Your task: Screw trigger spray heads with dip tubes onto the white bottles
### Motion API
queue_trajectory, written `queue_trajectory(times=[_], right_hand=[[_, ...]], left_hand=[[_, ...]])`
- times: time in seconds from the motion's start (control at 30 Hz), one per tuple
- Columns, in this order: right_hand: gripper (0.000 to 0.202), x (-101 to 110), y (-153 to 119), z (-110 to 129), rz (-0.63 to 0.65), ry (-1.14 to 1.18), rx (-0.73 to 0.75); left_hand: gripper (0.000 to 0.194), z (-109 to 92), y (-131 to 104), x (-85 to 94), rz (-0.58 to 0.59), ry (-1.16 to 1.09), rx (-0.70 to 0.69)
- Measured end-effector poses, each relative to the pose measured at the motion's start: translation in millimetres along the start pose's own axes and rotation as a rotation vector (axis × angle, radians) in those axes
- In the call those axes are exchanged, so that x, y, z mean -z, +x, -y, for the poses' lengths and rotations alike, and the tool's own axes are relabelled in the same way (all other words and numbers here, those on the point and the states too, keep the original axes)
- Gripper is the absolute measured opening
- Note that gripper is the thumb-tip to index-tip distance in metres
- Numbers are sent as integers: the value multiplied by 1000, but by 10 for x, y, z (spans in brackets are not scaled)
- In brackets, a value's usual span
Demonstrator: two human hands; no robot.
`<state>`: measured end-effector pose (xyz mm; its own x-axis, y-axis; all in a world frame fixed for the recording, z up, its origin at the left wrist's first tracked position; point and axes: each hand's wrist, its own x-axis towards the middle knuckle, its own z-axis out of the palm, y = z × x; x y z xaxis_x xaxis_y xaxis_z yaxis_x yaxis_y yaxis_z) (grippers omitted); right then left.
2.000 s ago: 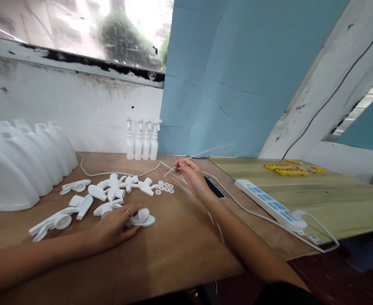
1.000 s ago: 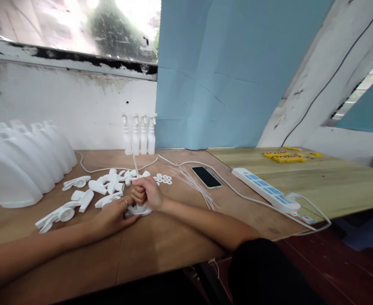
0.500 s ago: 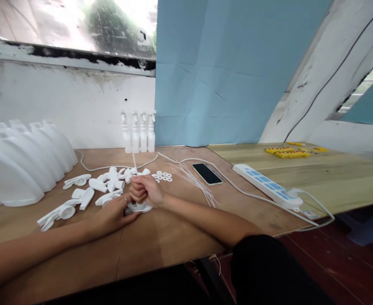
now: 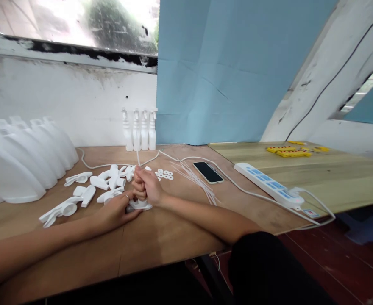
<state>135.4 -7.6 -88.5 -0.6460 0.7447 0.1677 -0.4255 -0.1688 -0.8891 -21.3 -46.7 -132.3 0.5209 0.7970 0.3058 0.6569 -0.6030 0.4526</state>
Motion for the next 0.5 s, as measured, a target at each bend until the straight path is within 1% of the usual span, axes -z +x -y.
queue_trajectory(times=[0.07,0.2,0.27,0.33,0.37,0.4,0.43,0.5], right_hand=[[58,3,3,-37,-21,1,6],[54,-13,-1,-60,-20,-28,14],[52,6,7,-38,23,-35,-6],[42,64,32,27,79,-85,24],[35,106,51,80,85,-144,77],[28,151,71,149,62,-231,157],[30,196,91,232,15,-348,263],[58,260,118,429,-90,-662,496]], left_hand=[[21,14,-4,-4,-1,-13,0],[22,25,-18,-25,-14,-18,-25],[20,-2,-25,-15,-9,-26,-3],[21,-55,-21,37,4,-71,55],[22,-90,-12,87,5,-115,81],[23,-130,4,155,2,-173,107],[25,-174,27,242,0,-233,128],[32,-262,94,462,0,-326,175]])
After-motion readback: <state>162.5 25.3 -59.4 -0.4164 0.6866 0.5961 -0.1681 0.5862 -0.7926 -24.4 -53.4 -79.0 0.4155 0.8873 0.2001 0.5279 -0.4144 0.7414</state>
